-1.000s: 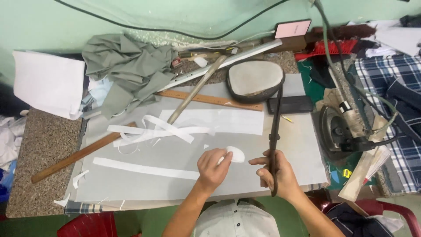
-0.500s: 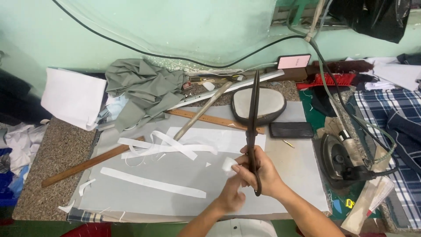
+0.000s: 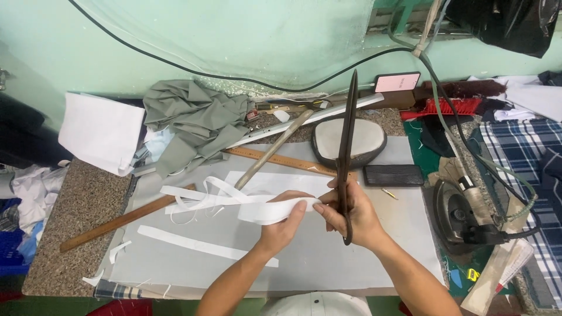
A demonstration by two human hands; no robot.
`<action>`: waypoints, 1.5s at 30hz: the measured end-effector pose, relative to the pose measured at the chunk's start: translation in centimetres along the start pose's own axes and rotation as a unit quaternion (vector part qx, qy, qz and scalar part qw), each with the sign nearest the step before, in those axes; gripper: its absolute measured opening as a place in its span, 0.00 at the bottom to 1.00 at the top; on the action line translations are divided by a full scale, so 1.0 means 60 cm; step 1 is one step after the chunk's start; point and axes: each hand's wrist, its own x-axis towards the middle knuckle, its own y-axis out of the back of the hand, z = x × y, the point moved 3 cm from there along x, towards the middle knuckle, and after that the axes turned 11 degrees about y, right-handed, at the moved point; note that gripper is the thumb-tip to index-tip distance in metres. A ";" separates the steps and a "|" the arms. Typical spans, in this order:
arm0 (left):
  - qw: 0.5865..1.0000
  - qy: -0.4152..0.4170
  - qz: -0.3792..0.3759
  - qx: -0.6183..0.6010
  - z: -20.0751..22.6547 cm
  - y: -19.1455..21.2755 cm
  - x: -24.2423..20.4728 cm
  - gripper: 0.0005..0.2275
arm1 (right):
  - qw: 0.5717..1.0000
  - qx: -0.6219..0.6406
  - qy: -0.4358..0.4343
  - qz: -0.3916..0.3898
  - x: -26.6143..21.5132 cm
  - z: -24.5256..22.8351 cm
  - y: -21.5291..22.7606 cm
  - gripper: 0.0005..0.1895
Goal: The person uses a pair of large shears to cut a long strip of white paper on a table. They hold the paper with one hand and cut it into smaller pieces with the other, occasionally adjusting the paper's position.
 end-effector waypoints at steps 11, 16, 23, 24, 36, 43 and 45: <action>0.998 0.034 0.052 0.008 -0.032 0.024 0.002 0.05 | 0.998 0.044 0.023 -0.035 -0.002 0.025 0.008 0.24; 0.996 0.030 0.085 0.010 0.000 0.044 0.024 0.06 | 0.994 0.080 0.019 -0.071 -0.025 0.079 -0.012 0.24; 0.969 0.145 0.186 -0.076 -0.007 0.062 0.038 0.09 | 0.987 0.067 -0.034 -0.142 -0.039 0.074 -0.043 0.24; 0.953 0.173 0.228 -0.101 -0.015 0.065 0.037 0.09 | 0.988 0.059 -0.027 -0.142 -0.043 0.071 -0.047 0.23; 0.927 0.135 0.190 -0.293 -0.073 0.049 0.039 0.10 | 0.955 0.057 -0.102 -0.271 -0.078 0.050 -0.058 0.27; 0.924 0.144 0.193 -0.296 -0.069 0.047 0.040 0.11 | 0.972 -0.004 -0.095 -0.215 -0.085 0.073 -0.054 0.30; 0.928 0.141 0.194 -0.287 -0.072 0.048 0.039 0.11 | 0.973 0.023 -0.130 -0.188 -0.087 0.079 -0.054 0.23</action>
